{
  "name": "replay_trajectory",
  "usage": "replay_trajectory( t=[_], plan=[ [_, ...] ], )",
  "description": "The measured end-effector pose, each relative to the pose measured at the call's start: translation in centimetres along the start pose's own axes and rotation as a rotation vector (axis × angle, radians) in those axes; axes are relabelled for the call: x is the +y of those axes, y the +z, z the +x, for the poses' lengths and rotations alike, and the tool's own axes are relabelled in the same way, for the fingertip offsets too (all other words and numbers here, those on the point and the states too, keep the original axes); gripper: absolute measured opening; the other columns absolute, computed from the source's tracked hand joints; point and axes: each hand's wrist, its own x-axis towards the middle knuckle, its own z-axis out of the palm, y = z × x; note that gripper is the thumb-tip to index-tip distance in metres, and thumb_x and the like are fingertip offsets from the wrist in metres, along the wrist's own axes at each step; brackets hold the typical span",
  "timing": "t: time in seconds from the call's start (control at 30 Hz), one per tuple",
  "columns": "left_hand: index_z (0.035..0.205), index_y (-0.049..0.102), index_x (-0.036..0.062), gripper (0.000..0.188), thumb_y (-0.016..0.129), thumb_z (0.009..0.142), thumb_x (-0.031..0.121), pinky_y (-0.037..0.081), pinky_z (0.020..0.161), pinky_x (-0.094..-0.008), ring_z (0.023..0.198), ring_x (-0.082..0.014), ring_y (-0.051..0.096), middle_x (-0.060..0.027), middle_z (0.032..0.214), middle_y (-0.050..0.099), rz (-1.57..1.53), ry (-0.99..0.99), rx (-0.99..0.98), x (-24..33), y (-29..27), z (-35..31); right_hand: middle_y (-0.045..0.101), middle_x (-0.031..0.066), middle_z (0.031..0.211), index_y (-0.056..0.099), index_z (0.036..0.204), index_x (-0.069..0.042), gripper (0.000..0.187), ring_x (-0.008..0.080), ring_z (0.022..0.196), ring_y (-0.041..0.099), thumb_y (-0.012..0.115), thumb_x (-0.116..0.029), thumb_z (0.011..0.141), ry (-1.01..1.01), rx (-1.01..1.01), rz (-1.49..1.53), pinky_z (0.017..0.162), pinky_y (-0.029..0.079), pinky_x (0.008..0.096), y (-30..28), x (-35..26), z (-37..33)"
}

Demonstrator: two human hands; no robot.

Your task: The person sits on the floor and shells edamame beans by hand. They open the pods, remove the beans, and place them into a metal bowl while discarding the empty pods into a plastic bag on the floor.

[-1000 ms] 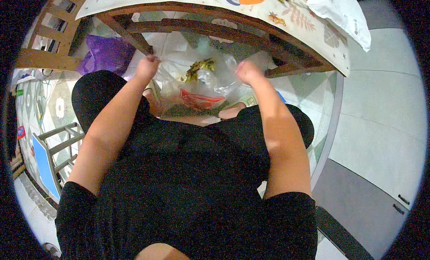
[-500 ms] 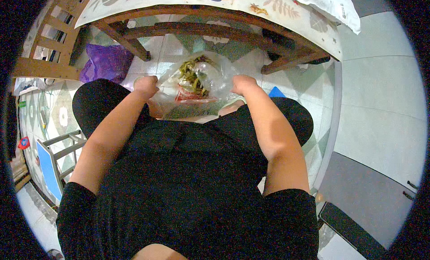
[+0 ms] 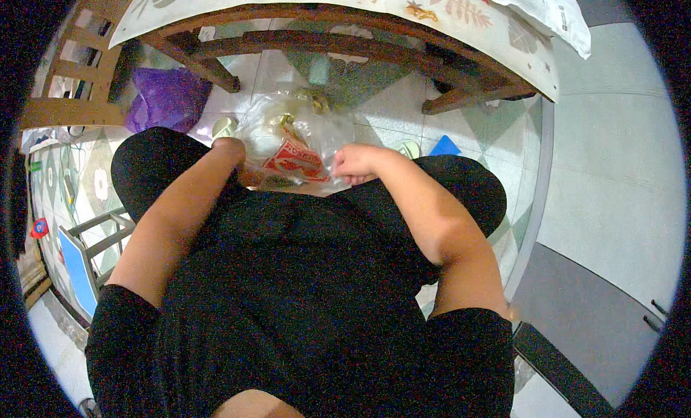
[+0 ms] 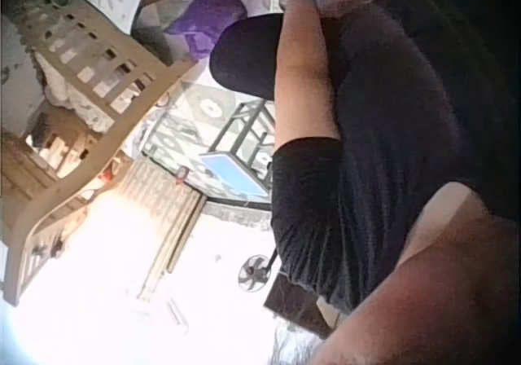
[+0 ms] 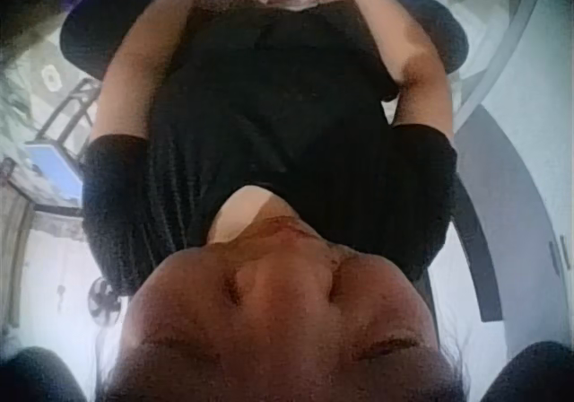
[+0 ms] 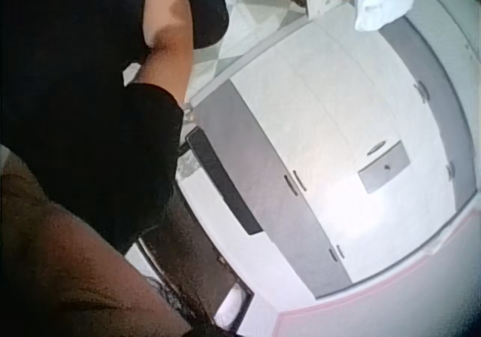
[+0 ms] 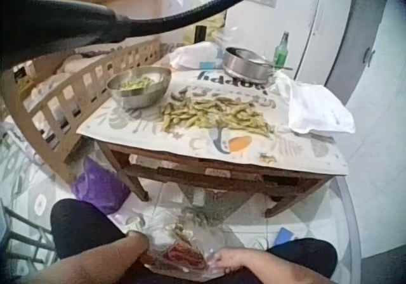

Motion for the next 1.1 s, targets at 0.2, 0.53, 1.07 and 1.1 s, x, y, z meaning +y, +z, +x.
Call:
replay_trajectory(
  t=[0.2,0.53,1.07,1.1],
  plan=[
    [0.106,0.053,0.0108,0.043,0.063,0.066,0.024,0.048,0.068,-0.0371,0.087,-0.0254,0.057,-0.0090,0.096,0.058,-0.257,0.147,0.386,1.6,-0.7,-0.7,0.057,0.0098,0.075,0.053,0.092,-0.003,0.026,0.0225,0.066,0.056,0.052,-0.022,0.074,0.275,0.638,-0.133,0.058,0.047,0.0341,-5.3,3.3,-0.4],
    [0.087,0.059,0.0068,0.019,0.053,0.073,0.018,0.046,0.068,-0.0381,0.082,-0.0296,0.057,-0.0115,0.089,0.059,-0.095,0.523,0.553,5.4,-2.0,-1.9,0.048,0.0118,0.109,0.055,0.096,-0.009,0.033,0.0280,0.108,0.040,0.059,-0.009,0.063,-0.654,0.969,-0.976,0.090,0.035,0.0370,-2.0,-4.9,1.7],
    [0.104,0.052,0.0060,0.029,0.039,0.085,0.024,0.043,0.075,-0.0322,0.088,-0.0219,0.054,-0.0094,0.094,0.058,-1.276,0.605,0.461,4.7,-4.3,-2.3,0.057,0.0082,0.092,0.054,0.100,-0.009,0.031,0.0243,0.082,0.055,0.054,-0.029,0.075,-0.253,0.893,-0.444,0.069,0.042,0.0360,-1.4,-5.5,1.2],
    [0.109,0.050,0.0069,0.031,0.036,0.088,0.024,0.043,0.076,-0.0316,0.091,-0.0205,0.053,-0.0087,0.098,0.056,-1.632,0.672,0.388,4.8,-5.0,-3.3,0.057,0.0077,0.090,0.053,0.102,-0.008,0.031,0.0223,0.079,0.056,0.054,-0.026,0.076,-0.250,0.897,-0.336,0.066,0.043,0.0331,-0.8,-6.5,0.9]
  ],
)
